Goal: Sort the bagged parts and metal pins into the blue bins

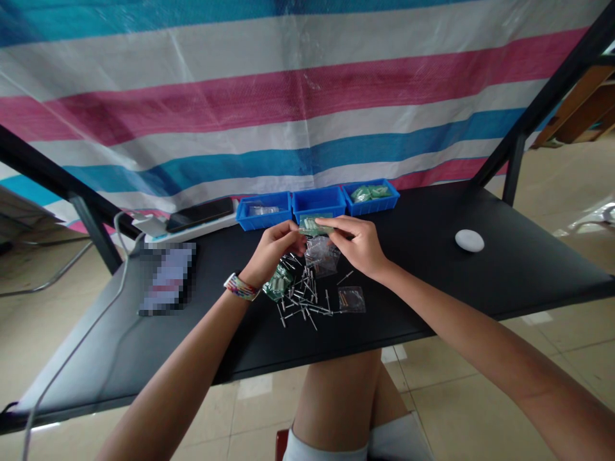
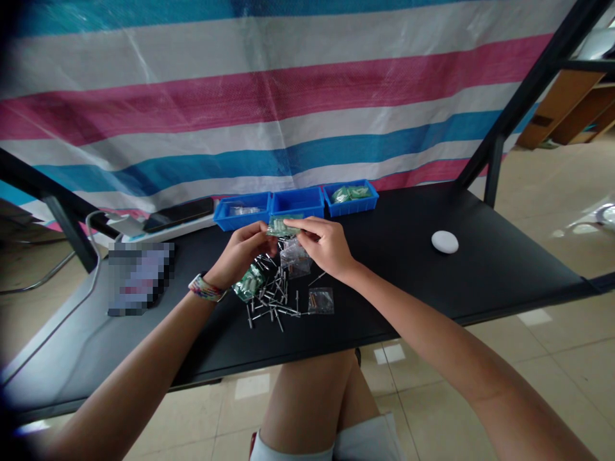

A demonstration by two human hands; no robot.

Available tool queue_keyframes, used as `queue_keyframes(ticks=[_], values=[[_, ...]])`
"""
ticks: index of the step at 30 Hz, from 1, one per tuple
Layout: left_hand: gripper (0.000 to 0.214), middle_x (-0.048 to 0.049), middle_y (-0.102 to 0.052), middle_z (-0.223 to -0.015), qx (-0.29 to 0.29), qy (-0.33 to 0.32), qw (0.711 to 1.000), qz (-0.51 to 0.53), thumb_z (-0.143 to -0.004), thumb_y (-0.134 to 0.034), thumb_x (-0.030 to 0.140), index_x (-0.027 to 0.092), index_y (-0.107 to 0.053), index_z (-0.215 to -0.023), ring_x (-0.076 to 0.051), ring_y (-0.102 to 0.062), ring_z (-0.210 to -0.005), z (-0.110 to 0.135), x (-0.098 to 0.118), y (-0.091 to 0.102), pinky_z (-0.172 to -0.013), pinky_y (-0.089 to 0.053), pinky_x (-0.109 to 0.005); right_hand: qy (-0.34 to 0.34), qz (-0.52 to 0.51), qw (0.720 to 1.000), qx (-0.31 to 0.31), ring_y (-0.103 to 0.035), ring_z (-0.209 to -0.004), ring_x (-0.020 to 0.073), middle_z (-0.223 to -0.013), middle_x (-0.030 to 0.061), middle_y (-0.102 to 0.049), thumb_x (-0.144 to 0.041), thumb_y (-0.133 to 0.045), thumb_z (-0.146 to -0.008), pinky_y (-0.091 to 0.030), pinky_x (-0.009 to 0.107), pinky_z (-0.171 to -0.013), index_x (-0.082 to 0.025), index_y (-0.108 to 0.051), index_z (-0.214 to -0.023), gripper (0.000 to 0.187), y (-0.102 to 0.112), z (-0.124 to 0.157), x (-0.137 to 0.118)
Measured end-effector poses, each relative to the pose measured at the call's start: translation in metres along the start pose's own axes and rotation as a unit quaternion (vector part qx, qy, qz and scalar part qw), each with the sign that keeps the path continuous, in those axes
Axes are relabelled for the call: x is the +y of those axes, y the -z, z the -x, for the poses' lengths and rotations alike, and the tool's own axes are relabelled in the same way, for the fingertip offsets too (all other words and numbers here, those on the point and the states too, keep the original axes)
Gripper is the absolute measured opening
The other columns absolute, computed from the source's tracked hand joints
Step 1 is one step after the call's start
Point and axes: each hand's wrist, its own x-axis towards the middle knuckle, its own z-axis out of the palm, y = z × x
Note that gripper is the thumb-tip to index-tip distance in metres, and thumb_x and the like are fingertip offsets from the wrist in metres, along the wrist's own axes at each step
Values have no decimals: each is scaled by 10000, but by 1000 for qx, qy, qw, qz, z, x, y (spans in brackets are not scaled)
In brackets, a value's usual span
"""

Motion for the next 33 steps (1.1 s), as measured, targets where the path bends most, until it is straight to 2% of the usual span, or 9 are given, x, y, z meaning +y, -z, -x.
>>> queue_keyframes(ticks=[4,9,13,15,18,20,23,26,33], values=[[277,-57,-739,-922,-37,8,998,47,-914,-736,373,158,-687,-1081,-191,-741,-788,-1,-2,-2,-702,-601,-304,61,15,998,9,-745,-818,174,-1117,62,-810,-138,-567,-952,-598,304,-667,-257,-851,-1165,375,-1,-2,3],[283,-65,-744,-965,-49,9,996,70,-880,-748,354,149,-685,-1064,-205,-758,-801,-2,-3,-3,-691,-613,-313,64,18,998,-13,-760,-904,189,-1212,70,-779,-102,-523,-948,-610,304,-682,-270,-834,-1212,441,-1,1,3],[285,-32,-744,-826,-27,-7,1000,12,-898,-804,355,157,-673,-1055,-159,-717,-717,0,-3,-5,-682,-591,-275,-7,-55,998,-35,-778,-850,194,-1269,66,-765,-166,-552,-953,-629,340,-703,-279,-805,-1276,426,-1,3,1],[264,-6,-718,-731,-22,-20,999,-12,-912,-810,366,168,-649,-980,-139,-687,-657,0,-3,-5,-674,-575,-261,-68,-114,990,-43,-779,-833,199,-1274,61,-768,-282,-589,-990,-646,362,-724,-302,-734,-1396,432,-1,2,1],[258,11,-700,-689,-20,-41,998,-38,-925,-804,372,176,-635,-932,-128,-668,-631,0,-3,-4,-669,-553,-250,-138,-191,971,-28,-766,-853,216,-1217,54,-785,-449,-680,-974,-665,379,-730,-332,-616,-1521,563,-2,-2,4],[245,14,-697,-681,-18,-57,996,-64,-929,-802,365,171,-653,-942,-120,-655,-621,0,-2,-3,-664,-536,-241,-170,-225,959,-11,-751,-891,228,-1134,56,-793,-500,-760,-917,-671,379,-726,-302,-656,-1463,590,-2,-5,6],[255,13,-682,-649,-23,-70,993,-98,-933,-800,365,169,-643,-884,-114,-638,-601,0,0,-3,-642,-512,-230,-205,-246,947,-9,-725,-894,223,-987,56,-778,-528,-851,-828,-669,369,-725,-222,-785,-1148,448,-4,-8,9],[270,12,-684,-670,-30,-67,992,-106,-921,-806,370,172,-630,-868,-113,-634,-577,1,1,-4,-594,-496,-227,-218,-250,943,-24,-709,-799,191,-878,39,-755,-525,-880,-791,-651,349,-703,-200,-783,-920,363,-6,-8,10],[280,19,-670,-688,-29,-59,994,-90,-917,-810,380,174,-627,-970,-92,-586,-533,2,3,-6,-516,-454,-204,-201,-240,949,-33,-727,-762,188,-874,31,-762,-503,-895,-775,-652,357,-707,-209,-784,-930,350,-8,-6,7]])
